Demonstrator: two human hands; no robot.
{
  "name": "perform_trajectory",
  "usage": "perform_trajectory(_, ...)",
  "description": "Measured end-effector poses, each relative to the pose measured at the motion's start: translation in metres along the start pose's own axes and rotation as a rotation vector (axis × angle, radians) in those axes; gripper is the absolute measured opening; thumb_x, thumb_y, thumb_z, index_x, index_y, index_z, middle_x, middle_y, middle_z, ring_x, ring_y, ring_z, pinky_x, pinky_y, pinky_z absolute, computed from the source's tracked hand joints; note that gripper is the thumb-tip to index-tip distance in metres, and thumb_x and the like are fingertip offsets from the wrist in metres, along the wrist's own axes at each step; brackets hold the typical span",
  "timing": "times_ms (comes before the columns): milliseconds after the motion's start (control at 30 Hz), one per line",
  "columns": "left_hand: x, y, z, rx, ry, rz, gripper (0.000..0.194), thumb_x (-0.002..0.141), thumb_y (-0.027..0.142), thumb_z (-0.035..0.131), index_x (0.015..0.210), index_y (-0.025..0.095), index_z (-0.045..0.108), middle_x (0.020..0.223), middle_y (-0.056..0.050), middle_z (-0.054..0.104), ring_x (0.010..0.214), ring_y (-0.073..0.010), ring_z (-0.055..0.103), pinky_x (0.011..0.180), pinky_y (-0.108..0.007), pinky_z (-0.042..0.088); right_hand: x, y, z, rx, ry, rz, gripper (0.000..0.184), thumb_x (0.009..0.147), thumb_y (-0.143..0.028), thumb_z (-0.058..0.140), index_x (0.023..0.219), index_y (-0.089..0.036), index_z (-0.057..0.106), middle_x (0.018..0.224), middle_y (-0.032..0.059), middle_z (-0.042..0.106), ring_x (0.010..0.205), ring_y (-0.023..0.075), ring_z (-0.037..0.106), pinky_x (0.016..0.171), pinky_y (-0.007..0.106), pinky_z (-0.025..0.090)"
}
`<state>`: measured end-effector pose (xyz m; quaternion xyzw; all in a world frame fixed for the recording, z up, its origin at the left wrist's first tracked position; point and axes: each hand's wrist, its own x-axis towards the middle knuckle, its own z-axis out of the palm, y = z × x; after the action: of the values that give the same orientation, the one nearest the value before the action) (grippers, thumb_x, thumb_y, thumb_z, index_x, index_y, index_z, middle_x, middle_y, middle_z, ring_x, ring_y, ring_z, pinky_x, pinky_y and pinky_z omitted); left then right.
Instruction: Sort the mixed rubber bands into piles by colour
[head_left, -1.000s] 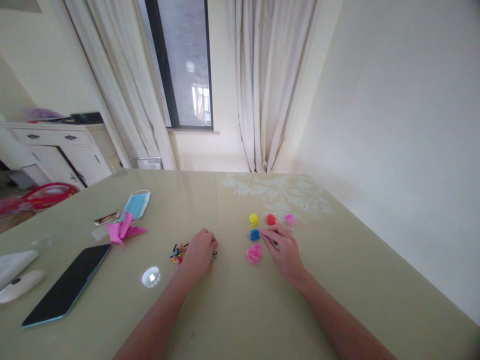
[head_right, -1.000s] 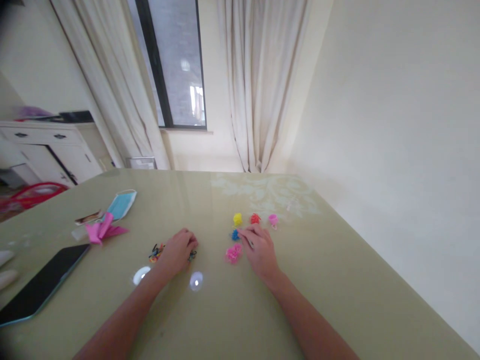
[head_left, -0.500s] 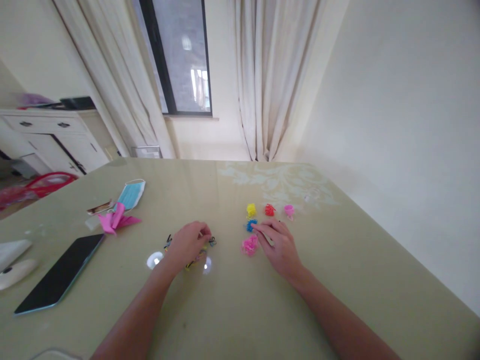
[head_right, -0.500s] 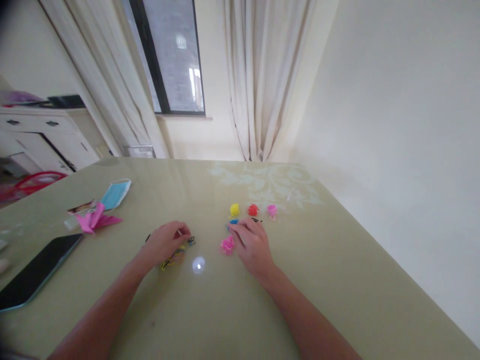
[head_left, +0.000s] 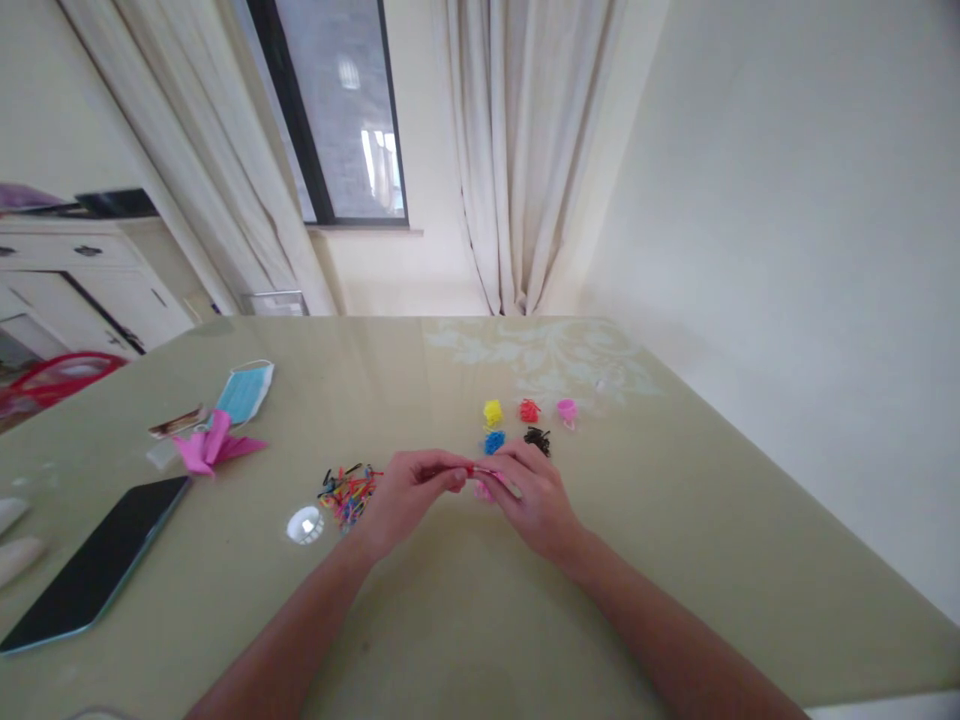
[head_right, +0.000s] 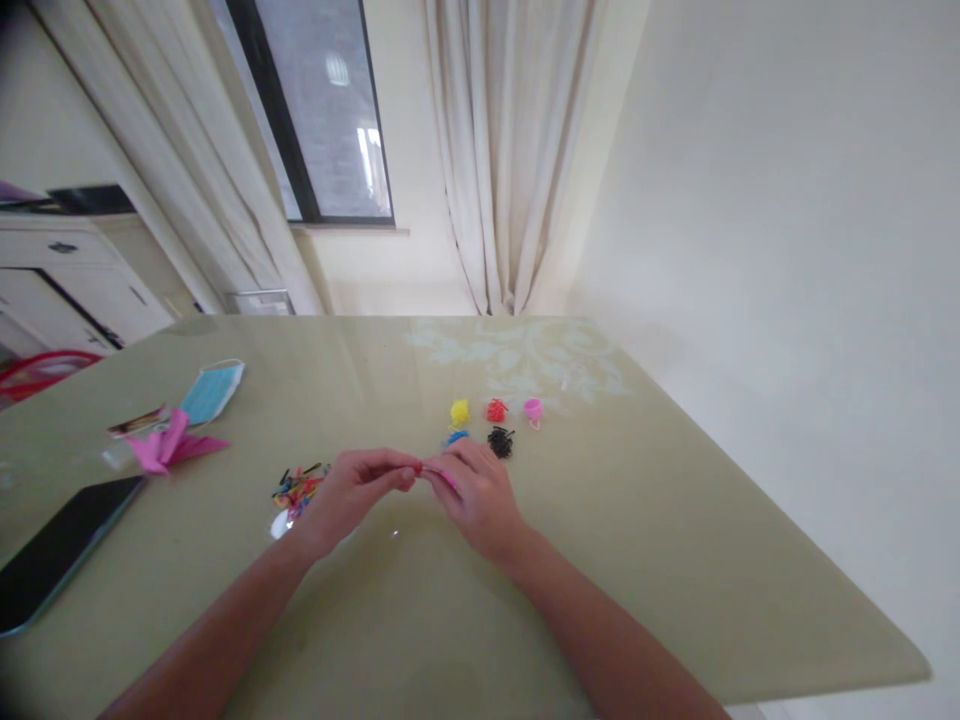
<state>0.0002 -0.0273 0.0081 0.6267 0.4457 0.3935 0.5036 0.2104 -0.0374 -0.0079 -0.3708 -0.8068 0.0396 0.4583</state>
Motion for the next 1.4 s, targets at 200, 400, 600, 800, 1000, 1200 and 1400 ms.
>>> perform_trajectory(200, -0.002, 0.003, 0.001, -0.038, -0.015, -0.050, 0.023, 0.078, 0.036, 0.077, 0.092, 0.018, 0.080, 0.083, -0.005, 0.080, 0.077, -0.0181, 0.070, 0.072, -0.028, 0.053, 0.001, 0.002, -0.001, 0.039, -0.041, -0.025, 0.014, 0.100, -0.029, 0.064, 0.104, -0.023, 0.077, 0.090, 0.0057, 0.070, 0.083, 0.0190, 0.064, 0.076, 0.032, 0.051)
perform_trajectory(400, -0.001, 0.003, 0.001, -0.003, -0.042, -0.057, 0.025, 0.079, 0.037, 0.075, 0.096, 0.018, 0.078, 0.086, -0.005, 0.081, 0.080, -0.0194, 0.071, 0.073, -0.029, 0.054, 0.004, -0.001, -0.004, 0.086, -0.077, -0.027, 0.010, 0.098, -0.025, 0.067, 0.098, -0.022, 0.077, 0.090, 0.0054, 0.069, 0.083, 0.0186, 0.062, 0.077, 0.033, 0.051)
perform_trajectory(600, 0.001, -0.002, -0.015, 0.525, 0.173, 0.014, 0.026, 0.094, 0.041, 0.059, 0.094, 0.022, 0.077, 0.095, -0.005, 0.080, 0.085, -0.0218, 0.070, 0.079, -0.032, 0.051, 0.016, 0.001, -0.029, 0.313, 0.149, 0.172, 0.004, 0.093, -0.020, 0.071, 0.092, -0.023, 0.072, 0.079, -0.0001, 0.062, 0.068, 0.0144, 0.051, 0.064, 0.029, 0.043)
perform_trajectory(800, -0.002, -0.016, -0.034, 1.075, 0.196, -0.122, 0.025, 0.096, 0.033, 0.057, 0.111, 0.020, 0.073, 0.113, -0.010, 0.074, 0.106, -0.0285, 0.068, 0.091, -0.038, 0.048, 0.020, 0.007, -0.049, 0.363, 0.424, 0.149, 0.007, 0.092, -0.015, 0.071, 0.093, -0.023, 0.072, 0.082, 0.0011, 0.060, 0.075, 0.0154, 0.051, 0.065, 0.031, 0.040)
perform_trajectory(1000, -0.001, -0.020, -0.034, 1.115, 0.042, -0.184, 0.017, 0.095, 0.023, 0.056, 0.103, 0.019, 0.072, 0.108, -0.009, 0.071, 0.104, -0.0264, 0.068, 0.092, -0.037, 0.046, 0.020, 0.002, -0.053, 0.348, 0.464, 0.114, 0.010, 0.092, -0.013, 0.070, 0.092, -0.022, 0.072, 0.082, 0.0011, 0.061, 0.075, 0.0152, 0.051, 0.065, 0.031, 0.040)
perform_trajectory(1200, 0.002, -0.018, -0.032, 1.067, 0.049, -0.175, 0.013, 0.093, 0.020, 0.057, 0.094, 0.020, 0.070, 0.102, -0.007, 0.071, 0.099, -0.0240, 0.067, 0.091, -0.035, 0.045, 0.022, 0.006, -0.054, 0.314, 0.505, 0.112, 0.009, 0.092, -0.014, 0.070, 0.092, -0.022, 0.073, 0.083, 0.0013, 0.063, 0.074, 0.0148, 0.052, 0.064, 0.030, 0.041)
perform_trajectory(1400, 0.004, -0.017, -0.033, 1.005, 0.105, -0.109, 0.014, 0.093, 0.019, 0.056, 0.096, 0.020, 0.069, 0.104, -0.008, 0.073, 0.103, -0.0252, 0.066, 0.091, -0.036, 0.046, 0.022, 0.033, -0.056, 0.111, 0.478, 0.269, 0.006, 0.093, -0.027, 0.072, 0.094, -0.022, 0.076, 0.081, 0.0017, 0.064, 0.067, 0.0145, 0.050, 0.060, 0.030, 0.041)
